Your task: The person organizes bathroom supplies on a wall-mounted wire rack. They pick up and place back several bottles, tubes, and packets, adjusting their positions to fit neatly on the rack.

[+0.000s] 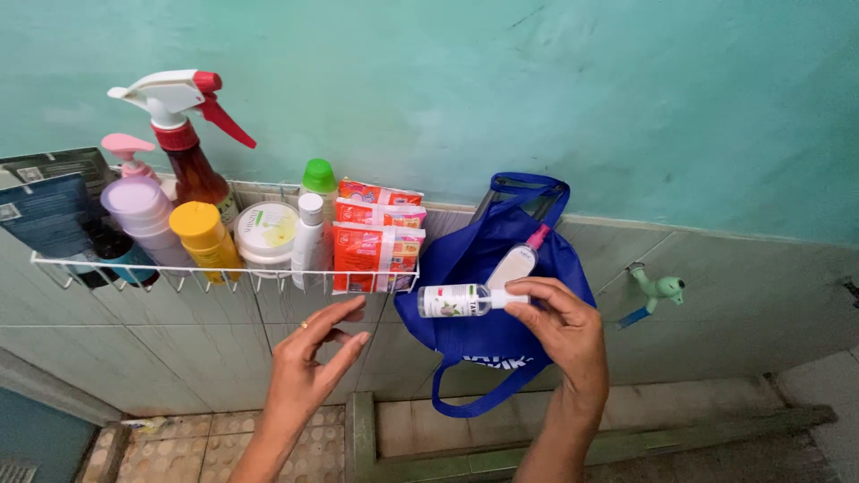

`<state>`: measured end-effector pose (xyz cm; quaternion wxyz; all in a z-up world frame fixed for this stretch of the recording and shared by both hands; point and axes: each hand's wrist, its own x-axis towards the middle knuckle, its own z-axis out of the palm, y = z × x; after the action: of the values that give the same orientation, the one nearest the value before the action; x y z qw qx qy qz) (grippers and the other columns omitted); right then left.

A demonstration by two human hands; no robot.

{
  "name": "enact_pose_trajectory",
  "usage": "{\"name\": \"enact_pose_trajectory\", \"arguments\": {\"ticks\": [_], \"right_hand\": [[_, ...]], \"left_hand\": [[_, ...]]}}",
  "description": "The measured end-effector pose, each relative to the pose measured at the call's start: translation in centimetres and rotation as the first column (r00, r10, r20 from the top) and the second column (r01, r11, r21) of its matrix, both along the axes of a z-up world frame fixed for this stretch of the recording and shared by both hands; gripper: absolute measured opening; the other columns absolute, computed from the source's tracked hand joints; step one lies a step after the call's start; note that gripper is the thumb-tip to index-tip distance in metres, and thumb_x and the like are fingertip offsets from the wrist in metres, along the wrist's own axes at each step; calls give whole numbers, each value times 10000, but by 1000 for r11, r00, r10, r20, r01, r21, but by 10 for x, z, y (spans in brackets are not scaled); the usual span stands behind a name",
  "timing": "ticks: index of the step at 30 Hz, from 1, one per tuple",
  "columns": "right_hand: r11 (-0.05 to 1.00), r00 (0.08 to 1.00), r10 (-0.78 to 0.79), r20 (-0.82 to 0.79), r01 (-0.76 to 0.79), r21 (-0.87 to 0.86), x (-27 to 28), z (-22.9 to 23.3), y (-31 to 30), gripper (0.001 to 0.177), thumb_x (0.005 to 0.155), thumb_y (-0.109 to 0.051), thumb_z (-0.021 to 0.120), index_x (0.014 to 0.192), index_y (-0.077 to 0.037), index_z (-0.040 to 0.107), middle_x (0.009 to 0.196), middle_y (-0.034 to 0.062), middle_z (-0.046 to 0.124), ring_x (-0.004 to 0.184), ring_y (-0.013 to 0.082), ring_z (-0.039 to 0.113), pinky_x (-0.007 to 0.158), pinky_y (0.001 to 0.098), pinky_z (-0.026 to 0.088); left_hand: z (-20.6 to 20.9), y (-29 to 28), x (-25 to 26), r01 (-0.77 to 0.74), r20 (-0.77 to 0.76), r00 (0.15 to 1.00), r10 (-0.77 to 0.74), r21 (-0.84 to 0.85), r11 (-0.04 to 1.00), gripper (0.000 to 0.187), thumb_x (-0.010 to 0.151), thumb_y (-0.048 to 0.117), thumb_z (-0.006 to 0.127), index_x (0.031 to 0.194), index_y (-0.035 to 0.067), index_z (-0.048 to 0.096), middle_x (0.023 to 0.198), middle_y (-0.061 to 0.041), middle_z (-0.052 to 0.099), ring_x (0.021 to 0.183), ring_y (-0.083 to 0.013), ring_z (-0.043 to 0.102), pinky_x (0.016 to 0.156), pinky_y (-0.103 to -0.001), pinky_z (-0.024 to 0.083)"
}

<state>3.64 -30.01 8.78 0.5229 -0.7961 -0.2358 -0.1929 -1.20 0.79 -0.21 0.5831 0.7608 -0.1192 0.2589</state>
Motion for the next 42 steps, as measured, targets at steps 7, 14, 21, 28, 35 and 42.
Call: {"name": "enact_pose_trajectory", "arguments": {"ticks": [7, 14, 21, 28, 35, 42], "right_hand": [[993, 992, 112, -54, -109, 51, -5, 0, 29, 197, 875, -38, 765, 1067, 6, 761, 1102, 132, 735, 1042, 194, 705, 838, 265, 572], [982, 982, 184, -32, -182, 57, -5, -10, 53, 178, 863, -14, 774, 1040, 2, 760, 1078, 141, 745, 1015, 189, 714, 880, 252, 572], [973, 982, 187, -39, -179, 145, -15, -12, 77, 185, 866, 20, 759, 1050, 17, 738, 1104, 164, 735, 1065, 214, 707, 915, 270, 601], [950, 961, 156, -229, -83, 300, -16, -26, 96, 260, 891, -34, 734, 1136, 51, 723, 1098, 152, 762, 792, 164, 726, 721, 245, 618], [922, 967, 133, -216, -41, 386, -10, -46, 119, 285, 892, -93, 744, 1144, 40, 721, 1040, 135, 776, 756, 118, 668, 644, 211, 548], [901, 964, 163, -210, -59, 429, -15, -46, 144, 283, 891, -53, 748, 1157, 38, 724, 1138, 168, 772, 916, 138, 682, 746, 240, 582]], "left_hand": [[10, -5, -2, 95, 32, 995, -92, -104, 990, 512, 875, 162, 778, 1366, 116, 643, 1352, -92, 684, 1082, -152, 749, 852, -253, 646], [5, -4, -3, 229, -28, 968, -249, -311, 922, 488, 871, 97, 784, 1346, 70, 672, 1273, -100, 711, 970, -109, 689, 828, -219, 607], [-10, 3, -4, 215, -46, 965, -258, -424, 880, 412, 838, 26, 822, 1239, 73, 741, 1214, -76, 733, 856, -59, 624, 752, -178, 546], [-15, 19, -9, 185, -87, 968, -237, -396, 899, 420, 834, 61, 826, 1245, 88, 741, 1220, -64, 755, 871, -62, 671, 794, -186, 584], [-42, 32, -4, 244, -135, 903, -408, -621, 745, 448, 836, 5, 805, 1272, 3, 704, 1156, -149, 750, 1060, -148, 712, 894, -228, 577], [-27, 52, -16, 167, -155, 928, -337, -637, 753, 428, 819, -21, 807, 1237, 12, 721, 1251, -90, 734, 1057, -103, 649, 991, -267, 587]]}}
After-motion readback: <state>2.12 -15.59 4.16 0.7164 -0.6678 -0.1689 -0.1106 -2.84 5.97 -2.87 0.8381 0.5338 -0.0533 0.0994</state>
